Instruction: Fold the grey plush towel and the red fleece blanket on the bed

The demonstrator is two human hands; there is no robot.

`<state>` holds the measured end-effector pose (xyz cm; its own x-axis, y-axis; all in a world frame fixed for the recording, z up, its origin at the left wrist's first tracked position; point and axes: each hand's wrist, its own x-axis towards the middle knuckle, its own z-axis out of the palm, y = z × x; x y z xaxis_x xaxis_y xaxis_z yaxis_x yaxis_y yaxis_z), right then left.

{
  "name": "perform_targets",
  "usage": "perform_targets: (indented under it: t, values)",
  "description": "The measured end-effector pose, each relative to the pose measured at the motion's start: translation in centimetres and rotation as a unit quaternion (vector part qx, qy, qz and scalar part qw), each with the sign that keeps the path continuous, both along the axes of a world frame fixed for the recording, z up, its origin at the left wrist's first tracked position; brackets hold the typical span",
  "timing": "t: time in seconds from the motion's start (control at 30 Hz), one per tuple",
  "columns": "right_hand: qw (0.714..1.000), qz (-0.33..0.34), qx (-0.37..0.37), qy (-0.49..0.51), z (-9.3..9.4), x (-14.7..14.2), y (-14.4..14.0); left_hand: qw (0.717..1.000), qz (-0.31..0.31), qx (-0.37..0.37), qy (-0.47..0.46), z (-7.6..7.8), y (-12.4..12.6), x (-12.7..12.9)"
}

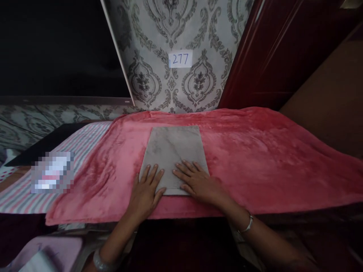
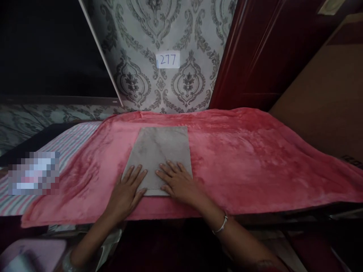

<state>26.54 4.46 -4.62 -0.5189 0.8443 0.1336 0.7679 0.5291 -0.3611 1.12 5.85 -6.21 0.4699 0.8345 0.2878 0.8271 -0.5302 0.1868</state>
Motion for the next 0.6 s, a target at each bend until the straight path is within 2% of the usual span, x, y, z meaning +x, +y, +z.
perform_targets:
  t: [0.2,0.3,0.37,0.43,0.5,0.6]
  values:
    - [0.999,-0.025,0.013,0.030,-1.6,-0.5,-4.9,0.999,-0.010,0.019,-0.032,-1.2,-1.3,-2.1]
    - [0.998,-0.015,0.002,0.057,-1.8,0.5,-7.1,0.998,-0.018,0.020,-0.060,-1.3,-1.8,-3.1]
    - [0.995,0.002,-0.015,0.095,-1.3,1.8,-7.8,0.996,-0.029,0.013,-0.086,-1.1,-1.7,-3.7]
    - [0.990,-0.014,-0.010,0.143,-0.5,3.3,-7.5,0.993,-0.031,0.020,-0.115,-0.7,-1.2,-4.0]
    - [0.984,-0.060,0.028,0.165,0.0,4.6,-6.3,0.990,-0.021,0.045,-0.132,-0.1,-0.5,-3.8]
    - [0.985,-0.092,0.079,0.124,-0.4,5.3,-3.7,0.992,-0.020,0.081,-0.098,0.3,0.2,-2.7]
